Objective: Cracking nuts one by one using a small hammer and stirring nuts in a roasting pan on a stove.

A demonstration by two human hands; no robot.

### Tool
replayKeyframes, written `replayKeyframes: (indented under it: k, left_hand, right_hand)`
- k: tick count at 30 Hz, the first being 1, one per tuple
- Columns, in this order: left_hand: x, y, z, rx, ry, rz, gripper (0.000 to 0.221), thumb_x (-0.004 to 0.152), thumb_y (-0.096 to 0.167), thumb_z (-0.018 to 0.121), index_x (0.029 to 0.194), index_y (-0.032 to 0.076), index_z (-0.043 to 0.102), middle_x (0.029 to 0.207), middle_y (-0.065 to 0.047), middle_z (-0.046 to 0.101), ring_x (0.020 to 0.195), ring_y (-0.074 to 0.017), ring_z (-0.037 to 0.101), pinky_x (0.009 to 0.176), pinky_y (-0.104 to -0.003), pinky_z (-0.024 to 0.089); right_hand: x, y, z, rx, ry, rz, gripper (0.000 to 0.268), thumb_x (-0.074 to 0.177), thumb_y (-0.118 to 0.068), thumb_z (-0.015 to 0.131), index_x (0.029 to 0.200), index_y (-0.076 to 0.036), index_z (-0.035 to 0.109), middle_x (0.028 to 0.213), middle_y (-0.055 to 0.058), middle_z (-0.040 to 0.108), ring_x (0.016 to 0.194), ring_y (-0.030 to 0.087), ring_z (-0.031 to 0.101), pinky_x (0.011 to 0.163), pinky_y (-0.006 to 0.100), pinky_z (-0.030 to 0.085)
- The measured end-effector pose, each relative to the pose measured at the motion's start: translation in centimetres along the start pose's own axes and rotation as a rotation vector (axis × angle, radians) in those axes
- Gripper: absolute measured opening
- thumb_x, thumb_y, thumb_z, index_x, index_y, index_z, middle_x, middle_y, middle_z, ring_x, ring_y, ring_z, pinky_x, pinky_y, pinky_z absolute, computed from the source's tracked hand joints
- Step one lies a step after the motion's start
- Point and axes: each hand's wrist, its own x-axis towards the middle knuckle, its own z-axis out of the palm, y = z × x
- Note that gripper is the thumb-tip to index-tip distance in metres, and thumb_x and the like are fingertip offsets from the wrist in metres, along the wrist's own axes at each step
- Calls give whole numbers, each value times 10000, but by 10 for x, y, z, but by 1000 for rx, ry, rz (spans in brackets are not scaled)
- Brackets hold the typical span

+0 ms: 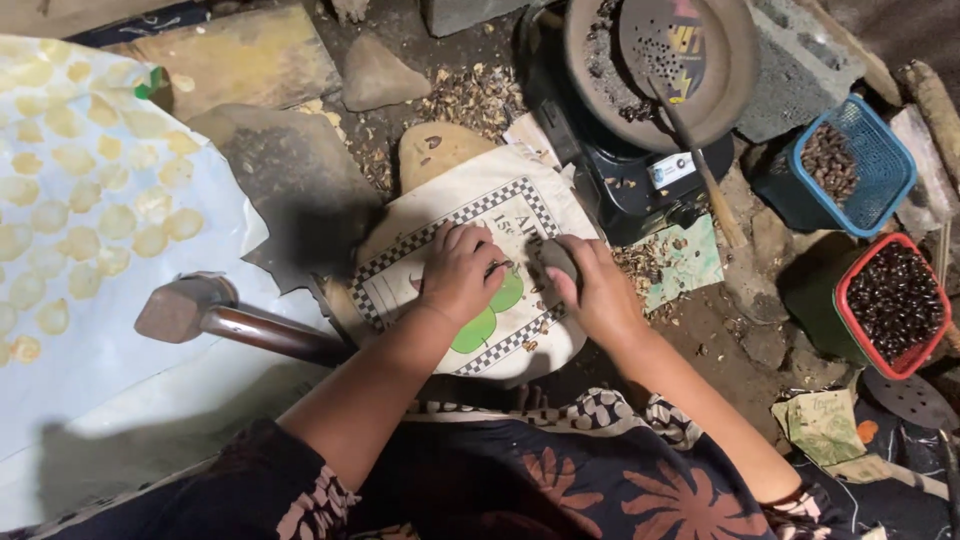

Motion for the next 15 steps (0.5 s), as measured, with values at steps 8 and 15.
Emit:
replayKeyframes:
  k: [8, 15]
  left_hand:
    - [2, 11, -7, 27, -147, -100, 326, 756, 407, 800, 1048, 317, 687, 1176, 42, 557, 1260, -226, 498, 1165, -523, 310]
    - [14, 19, 7, -10, -133, -198, 202, 738, 407, 826, 900, 348, 722, 1093, 66, 574, 1200, -223, 500, 1110, -505, 312]
  right_hand:
    - [2, -10, 23, 76, 39, 103, 540, 1026, -443, 504, 1468, -137, 454, 1216, 274, 618, 1066, 523, 663, 927, 629, 542]
    - [5, 2, 35, 182, 14, 335, 446, 1021, -486, 484, 1384, -228, 456, 1098, 300, 691, 1059, 528, 666, 967, 609, 524]
